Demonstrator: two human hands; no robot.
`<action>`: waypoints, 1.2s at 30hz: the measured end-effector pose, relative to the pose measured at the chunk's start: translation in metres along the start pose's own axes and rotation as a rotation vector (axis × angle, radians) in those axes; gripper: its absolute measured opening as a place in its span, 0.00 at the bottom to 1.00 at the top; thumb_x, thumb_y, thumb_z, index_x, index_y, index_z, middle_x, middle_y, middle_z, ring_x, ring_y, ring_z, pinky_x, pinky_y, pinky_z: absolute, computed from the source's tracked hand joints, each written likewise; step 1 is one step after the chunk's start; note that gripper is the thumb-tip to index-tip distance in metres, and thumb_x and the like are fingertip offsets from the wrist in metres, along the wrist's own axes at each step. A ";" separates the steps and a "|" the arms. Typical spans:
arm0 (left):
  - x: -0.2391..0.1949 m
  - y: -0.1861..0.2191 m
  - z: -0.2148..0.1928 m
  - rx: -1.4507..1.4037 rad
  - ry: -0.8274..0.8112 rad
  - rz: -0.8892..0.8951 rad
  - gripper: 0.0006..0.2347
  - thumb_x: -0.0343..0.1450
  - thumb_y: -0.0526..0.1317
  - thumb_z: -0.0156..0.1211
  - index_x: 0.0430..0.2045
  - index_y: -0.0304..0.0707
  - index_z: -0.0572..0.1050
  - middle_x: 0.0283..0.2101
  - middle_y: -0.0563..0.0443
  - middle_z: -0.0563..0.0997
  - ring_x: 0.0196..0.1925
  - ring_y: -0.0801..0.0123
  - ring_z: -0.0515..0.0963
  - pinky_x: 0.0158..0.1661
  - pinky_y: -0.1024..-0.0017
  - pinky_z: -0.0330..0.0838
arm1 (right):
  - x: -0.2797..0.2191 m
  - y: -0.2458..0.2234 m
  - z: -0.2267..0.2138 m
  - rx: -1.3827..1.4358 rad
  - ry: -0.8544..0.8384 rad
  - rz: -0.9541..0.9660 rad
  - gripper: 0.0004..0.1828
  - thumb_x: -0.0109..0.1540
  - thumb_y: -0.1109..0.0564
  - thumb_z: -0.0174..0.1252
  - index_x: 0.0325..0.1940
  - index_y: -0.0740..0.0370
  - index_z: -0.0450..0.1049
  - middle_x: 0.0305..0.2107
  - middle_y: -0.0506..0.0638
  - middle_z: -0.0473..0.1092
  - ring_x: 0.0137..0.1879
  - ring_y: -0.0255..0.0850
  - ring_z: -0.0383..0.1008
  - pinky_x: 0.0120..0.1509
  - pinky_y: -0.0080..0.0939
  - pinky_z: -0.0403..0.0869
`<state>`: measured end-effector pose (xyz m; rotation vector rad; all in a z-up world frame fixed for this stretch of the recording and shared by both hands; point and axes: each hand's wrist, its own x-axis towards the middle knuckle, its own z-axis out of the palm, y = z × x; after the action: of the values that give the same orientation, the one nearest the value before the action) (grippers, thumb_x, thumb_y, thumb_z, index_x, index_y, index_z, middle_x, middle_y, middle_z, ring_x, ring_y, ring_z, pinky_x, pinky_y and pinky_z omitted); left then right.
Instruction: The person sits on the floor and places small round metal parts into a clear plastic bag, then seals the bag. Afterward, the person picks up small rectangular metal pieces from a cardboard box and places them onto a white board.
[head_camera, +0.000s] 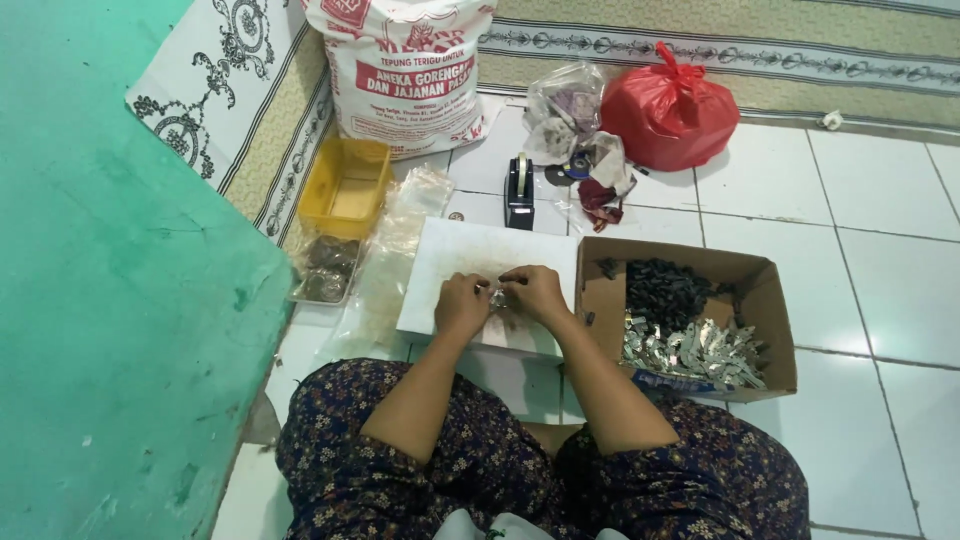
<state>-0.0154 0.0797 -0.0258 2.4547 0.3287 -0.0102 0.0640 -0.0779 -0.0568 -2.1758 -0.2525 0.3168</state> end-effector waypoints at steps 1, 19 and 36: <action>0.000 0.000 -0.002 -0.001 0.005 0.002 0.09 0.72 0.44 0.61 0.40 0.44 0.81 0.40 0.46 0.78 0.50 0.50 0.79 0.46 0.57 0.78 | -0.002 0.001 -0.004 -0.001 0.002 -0.005 0.12 0.58 0.60 0.69 0.46 0.55 0.85 0.40 0.55 0.81 0.48 0.51 0.82 0.57 0.48 0.78; -0.007 0.091 0.090 -0.169 -0.015 0.479 0.08 0.71 0.37 0.63 0.42 0.46 0.79 0.38 0.48 0.79 0.44 0.54 0.80 0.46 0.60 0.76 | -0.099 0.164 -0.204 -0.374 0.243 0.257 0.16 0.58 0.60 0.67 0.50 0.57 0.84 0.46 0.58 0.80 0.56 0.57 0.79 0.62 0.52 0.76; -0.001 0.136 0.314 0.466 -0.321 0.712 0.04 0.64 0.29 0.63 0.28 0.27 0.82 0.34 0.35 0.79 0.37 0.53 0.81 0.35 0.60 0.81 | -0.103 0.211 -0.157 -0.348 -0.077 0.419 0.27 0.49 0.55 0.75 0.53 0.51 0.83 0.45 0.55 0.80 0.56 0.54 0.79 0.62 0.51 0.77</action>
<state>0.0390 -0.2153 -0.1897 2.8257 -0.7701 -0.1916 0.0295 -0.3492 -0.1256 -2.5574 0.1214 0.6313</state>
